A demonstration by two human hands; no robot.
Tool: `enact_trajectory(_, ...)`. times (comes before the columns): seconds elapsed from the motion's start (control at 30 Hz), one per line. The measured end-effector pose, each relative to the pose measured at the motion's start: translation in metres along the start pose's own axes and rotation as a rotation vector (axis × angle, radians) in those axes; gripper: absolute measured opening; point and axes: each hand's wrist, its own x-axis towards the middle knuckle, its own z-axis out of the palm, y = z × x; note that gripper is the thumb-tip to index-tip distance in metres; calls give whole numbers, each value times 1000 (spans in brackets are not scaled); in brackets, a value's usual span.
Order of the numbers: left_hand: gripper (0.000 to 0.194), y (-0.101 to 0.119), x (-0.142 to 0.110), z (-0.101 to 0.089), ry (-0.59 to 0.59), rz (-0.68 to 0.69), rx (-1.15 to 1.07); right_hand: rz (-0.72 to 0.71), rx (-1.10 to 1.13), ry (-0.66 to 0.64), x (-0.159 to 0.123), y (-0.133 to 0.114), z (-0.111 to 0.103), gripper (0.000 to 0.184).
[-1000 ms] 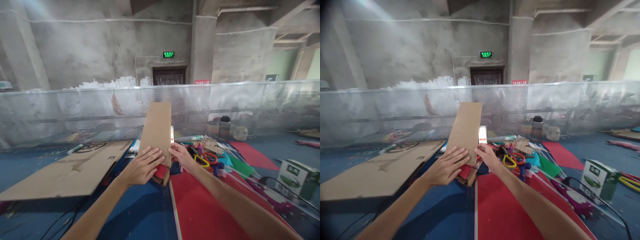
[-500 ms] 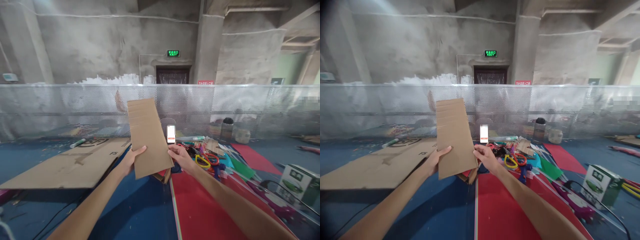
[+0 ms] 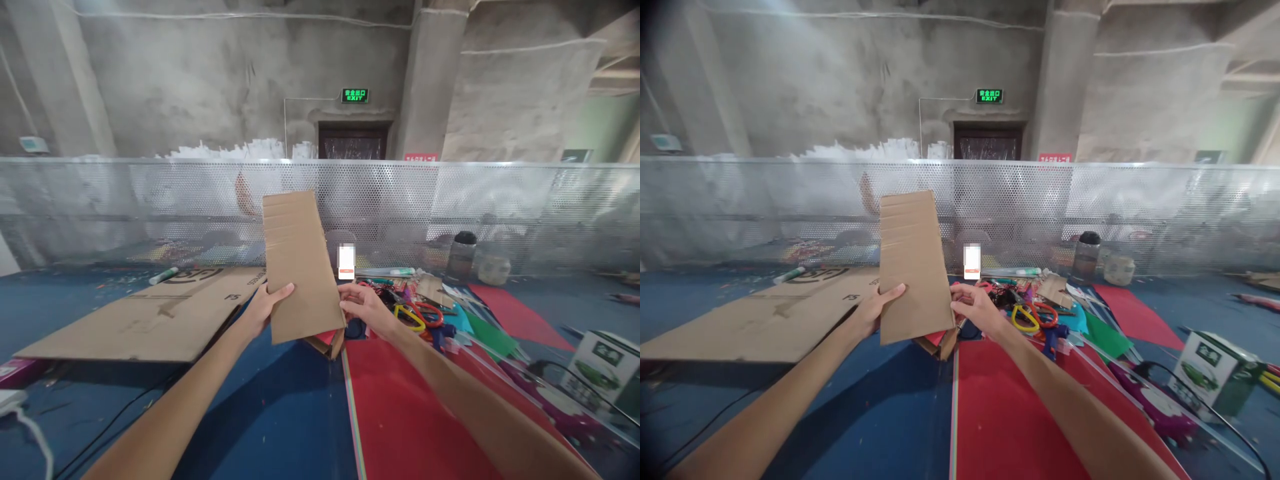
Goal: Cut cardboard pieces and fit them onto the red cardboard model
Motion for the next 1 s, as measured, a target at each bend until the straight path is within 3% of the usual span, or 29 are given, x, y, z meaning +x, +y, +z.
enact_trajectory(0.1, 49, -2, 3, -1, 29, 8, -21, 21, -46, -53, 4, -2, -8, 37)
enact_trajectory(0.17, 47, -2, 6, -1, 93, 19, -52, 23, -172, -51, 7, -6, -24, 40)
enact_trajectory(0.23, 44, 0, 7, 0, 162, 33, -88, -5, -461, 52, 8, -9, -52, 36)
enact_trajectory(0.3, 40, 2, 8, 1, 201, 48, -120, 12, -913, 173, 5, -11, -86, 32)
enact_trajectory(0.33, 38, 3, 9, 1, 212, 55, -132, 94, -1136, 210, 2, -11, -103, 33)
enact_trajectory(0.4, 36, 4, 10, 1, 238, 60, -143, 341, -1448, 103, -6, -9, -132, 33)
enact_trajectory(0.5, 33, 3, 13, -3, 265, 64, -131, 478, -1502, 5, -16, -5, -154, 27)
enact_trajectory(0.7, 37, 3, 15, -9, 283, 121, -133, 628, -1581, -64, -16, -5, -143, 42)
enact_trajectory(0.87, 31, 6, 16, -9, 292, 124, -167, 602, -1596, -15, -14, -12, -148, 43)
enact_trajectory(1.0, 27, 6, 19, -11, 301, 100, -186, 552, -1586, 35, -14, -22, -157, 32)
